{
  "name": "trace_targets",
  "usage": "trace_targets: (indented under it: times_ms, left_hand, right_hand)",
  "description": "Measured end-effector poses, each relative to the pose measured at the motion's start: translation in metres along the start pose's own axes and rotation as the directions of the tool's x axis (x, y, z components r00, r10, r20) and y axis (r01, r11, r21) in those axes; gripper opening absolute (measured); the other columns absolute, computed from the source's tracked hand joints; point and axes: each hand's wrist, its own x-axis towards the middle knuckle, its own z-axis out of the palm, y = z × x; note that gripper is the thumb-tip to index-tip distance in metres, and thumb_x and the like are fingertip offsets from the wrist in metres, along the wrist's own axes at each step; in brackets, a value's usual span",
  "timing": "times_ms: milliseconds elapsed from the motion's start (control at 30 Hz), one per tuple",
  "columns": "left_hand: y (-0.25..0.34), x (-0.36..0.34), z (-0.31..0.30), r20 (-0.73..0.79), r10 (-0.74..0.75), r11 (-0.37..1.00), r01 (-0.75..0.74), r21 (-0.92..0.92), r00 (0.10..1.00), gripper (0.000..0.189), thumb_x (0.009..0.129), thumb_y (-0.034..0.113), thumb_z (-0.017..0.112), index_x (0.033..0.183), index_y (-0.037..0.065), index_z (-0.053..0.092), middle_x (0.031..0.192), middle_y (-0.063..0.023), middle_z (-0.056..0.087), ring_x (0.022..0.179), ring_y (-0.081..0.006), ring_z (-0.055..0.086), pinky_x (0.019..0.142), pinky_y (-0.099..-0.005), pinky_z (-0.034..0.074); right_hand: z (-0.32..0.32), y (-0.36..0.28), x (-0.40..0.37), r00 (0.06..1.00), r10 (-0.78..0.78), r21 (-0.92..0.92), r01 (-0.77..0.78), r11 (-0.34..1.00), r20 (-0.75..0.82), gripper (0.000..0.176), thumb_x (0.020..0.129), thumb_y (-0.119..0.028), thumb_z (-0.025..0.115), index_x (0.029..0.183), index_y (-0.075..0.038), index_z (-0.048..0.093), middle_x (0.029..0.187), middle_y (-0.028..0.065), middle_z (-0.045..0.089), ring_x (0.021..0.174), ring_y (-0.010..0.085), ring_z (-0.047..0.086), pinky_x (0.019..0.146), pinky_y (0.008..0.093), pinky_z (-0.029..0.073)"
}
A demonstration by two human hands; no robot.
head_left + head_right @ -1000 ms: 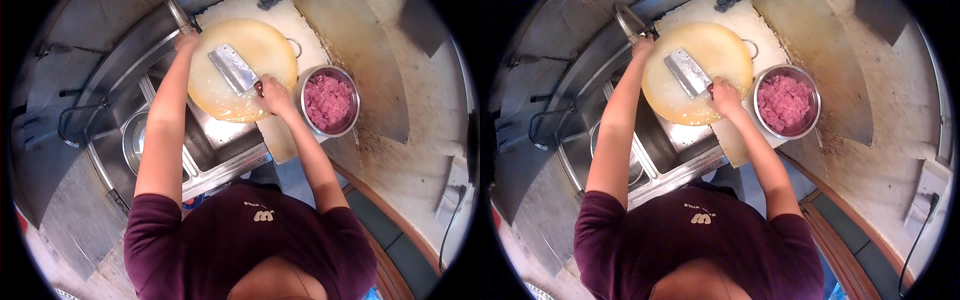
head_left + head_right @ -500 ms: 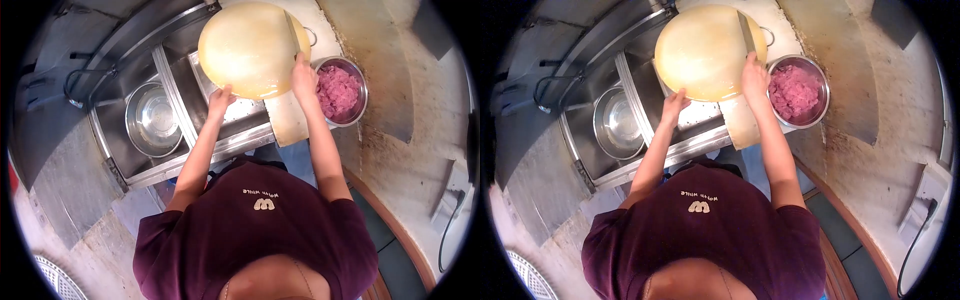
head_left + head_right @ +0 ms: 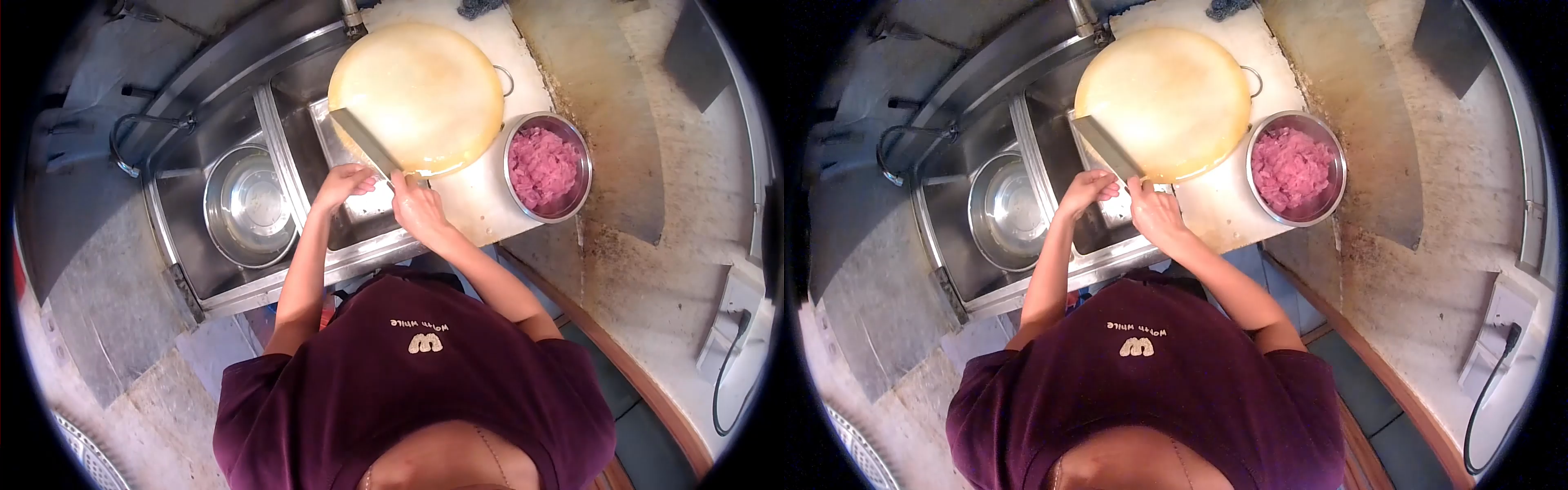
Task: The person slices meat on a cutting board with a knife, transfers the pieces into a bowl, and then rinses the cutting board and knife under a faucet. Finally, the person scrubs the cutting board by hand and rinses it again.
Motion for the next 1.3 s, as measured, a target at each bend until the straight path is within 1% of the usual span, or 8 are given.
trace_targets:
  times_ms: [100,267,500,633,833,1000,1133,1300]
  left_hand:
    - [-0.048,0.033,-0.027,-0.179,0.036,0.993,-0.055,-0.104,0.983,0.027,0.087,0.013,0.054,0.109,-0.003,0.054,0.095,-0.0126,0.063,0.084,-0.0182,0.063,0.074,-0.0256,0.050]
    - [-0.026,0.039,-0.003,-0.094,-0.049,0.866,-0.004,-0.500,0.994,0.050,0.096,0.031,0.034,0.132,-0.003,0.029,0.124,-0.0252,0.044,0.106,-0.0320,0.053,0.083,-0.0376,0.049]
    - [0.031,0.033,0.000,-0.002,-0.050,0.653,0.031,-0.756,0.999,0.071,0.094,0.049,0.020,0.134,-0.010,0.020,0.132,-0.0338,0.029,0.122,-0.0415,0.035,0.102,-0.0503,0.028]
    - [0.033,0.032,-0.011,0.006,-0.099,0.500,0.055,-0.864,0.995,0.086,0.088,0.062,0.014,0.135,-0.010,0.016,0.137,-0.0338,0.020,0.129,-0.0422,0.023,0.106,-0.0540,0.014]
    - [0.025,0.025,-0.033,-0.149,-0.016,0.319,-0.136,-0.938,0.989,0.088,0.085,0.067,0.013,0.140,-0.001,0.007,0.147,-0.0191,0.009,0.136,-0.0315,0.009,0.107,-0.0558,0.002]
    - [0.026,0.042,-0.046,-0.207,0.025,0.736,-0.158,-0.658,0.978,0.065,0.095,0.044,0.022,0.139,-0.003,0.013,0.146,-0.0175,0.018,0.135,-0.0281,0.016,0.108,-0.0480,0.013]
    - [0.044,0.041,-0.028,-0.166,0.088,0.829,-0.165,-0.534,0.982,0.062,0.096,0.043,0.023,0.135,-0.005,0.025,0.137,-0.0185,0.034,0.125,-0.0264,0.035,0.102,-0.0407,0.029]
    - [0.054,0.039,-0.020,-0.183,0.108,0.811,-0.193,-0.552,0.977,0.073,0.094,0.053,0.018,0.135,-0.008,0.024,0.138,-0.0203,0.033,0.127,-0.0293,0.032,0.104,-0.0425,0.024]
  right_hand:
    - [-0.011,0.018,0.017,0.975,0.222,0.155,-0.221,0.963,0.011,0.026,0.081,-0.008,0.045,0.106,-0.002,0.045,0.084,0.0217,0.057,0.068,0.0403,0.060,0.058,0.0502,0.048]
    - [-0.050,0.096,0.093,0.884,0.421,0.011,-0.428,0.904,-0.205,0.020,0.083,-0.007,0.043,0.102,-0.002,0.043,0.084,0.0245,0.059,0.074,0.0418,0.060,0.066,0.0517,0.047]
    - [0.006,0.090,0.135,0.928,0.357,-0.130,-0.369,0.920,-0.105,0.030,0.082,-0.007,0.041,0.111,0.000,0.041,0.084,0.0230,0.061,0.070,0.0384,0.062,0.062,0.0476,0.049]
    - [0.040,0.034,0.112,0.996,0.091,-0.133,-0.093,0.987,-0.020,0.040,0.082,-0.007,0.040,0.120,0.004,0.037,0.078,0.0189,0.062,0.067,0.0323,0.064,0.058,0.0447,0.051]
    - [0.027,-0.017,0.061,0.992,-0.012,0.241,-0.018,0.970,0.125,0.040,0.080,-0.007,0.047,0.120,-0.006,0.042,0.077,0.0217,0.060,0.067,0.0390,0.060,0.058,0.0475,0.048]
    - [-0.027,0.047,0.033,0.939,0.338,0.198,-0.320,0.927,-0.063,0.029,0.079,-0.009,0.051,0.107,-0.004,0.047,0.081,0.0234,0.060,0.072,0.0411,0.060,0.064,0.0504,0.047]
    - [-0.053,0.092,0.041,0.834,0.508,0.016,-0.517,0.856,-0.216,0.023,0.080,-0.008,0.048,0.102,-0.001,0.043,0.082,0.0255,0.060,0.076,0.0424,0.060,0.068,0.0519,0.047]
    - [-0.007,0.071,0.030,0.879,0.475,-0.148,-0.475,0.868,-0.035,0.044,0.081,-0.008,0.044,0.121,0.006,0.036,0.080,0.0220,0.061,0.068,0.0353,0.063,0.059,0.0454,0.050]
